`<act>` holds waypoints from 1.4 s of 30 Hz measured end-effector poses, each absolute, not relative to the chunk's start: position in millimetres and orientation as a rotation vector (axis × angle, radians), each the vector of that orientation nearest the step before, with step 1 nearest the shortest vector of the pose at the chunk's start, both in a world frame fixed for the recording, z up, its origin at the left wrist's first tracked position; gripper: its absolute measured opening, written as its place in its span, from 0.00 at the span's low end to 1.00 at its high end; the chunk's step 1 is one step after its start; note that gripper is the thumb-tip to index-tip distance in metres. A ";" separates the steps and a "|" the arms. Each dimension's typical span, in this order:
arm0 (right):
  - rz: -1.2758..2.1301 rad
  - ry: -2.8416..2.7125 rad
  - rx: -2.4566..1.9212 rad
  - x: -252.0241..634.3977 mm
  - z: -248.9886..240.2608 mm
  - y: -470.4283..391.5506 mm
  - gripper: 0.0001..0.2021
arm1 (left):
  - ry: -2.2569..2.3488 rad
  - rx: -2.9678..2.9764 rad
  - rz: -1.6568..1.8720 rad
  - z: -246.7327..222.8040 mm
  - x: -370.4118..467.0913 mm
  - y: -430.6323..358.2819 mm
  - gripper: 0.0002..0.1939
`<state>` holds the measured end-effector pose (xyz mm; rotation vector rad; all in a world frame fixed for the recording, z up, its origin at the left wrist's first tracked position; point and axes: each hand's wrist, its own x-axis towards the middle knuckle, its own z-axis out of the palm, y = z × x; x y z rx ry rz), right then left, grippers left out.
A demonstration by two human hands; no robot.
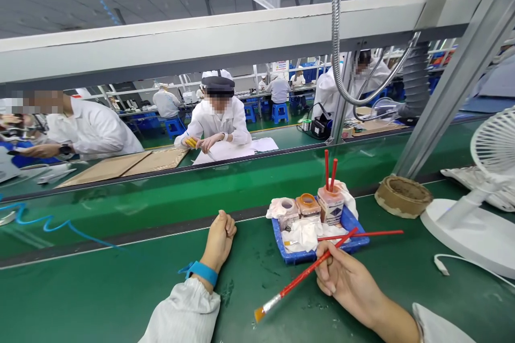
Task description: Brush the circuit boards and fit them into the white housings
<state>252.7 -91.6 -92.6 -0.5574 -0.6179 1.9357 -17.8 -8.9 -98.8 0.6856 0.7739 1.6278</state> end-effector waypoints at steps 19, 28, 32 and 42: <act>1.956 -0.587 -0.574 254.9 -95.4 -92.0 0.12 | 0.877 0.802 1.512 -100.3 -17.3 -8.2 0.19; 1.958 -0.589 -0.570 254.2 -93.9 -91.5 0.13 | 1.125 1.088 1.490 -104.2 -19.1 -9.8 0.14; 1.955 -0.594 -0.565 254.1 -94.8 -91.3 0.13 | 1.217 1.208 1.376 -101.9 -15.9 -10.6 0.07; 1.942 -0.592 -0.594 254.8 -92.8 -92.1 0.12 | 1.294 1.289 1.285 -101.2 -16.4 -12.1 0.09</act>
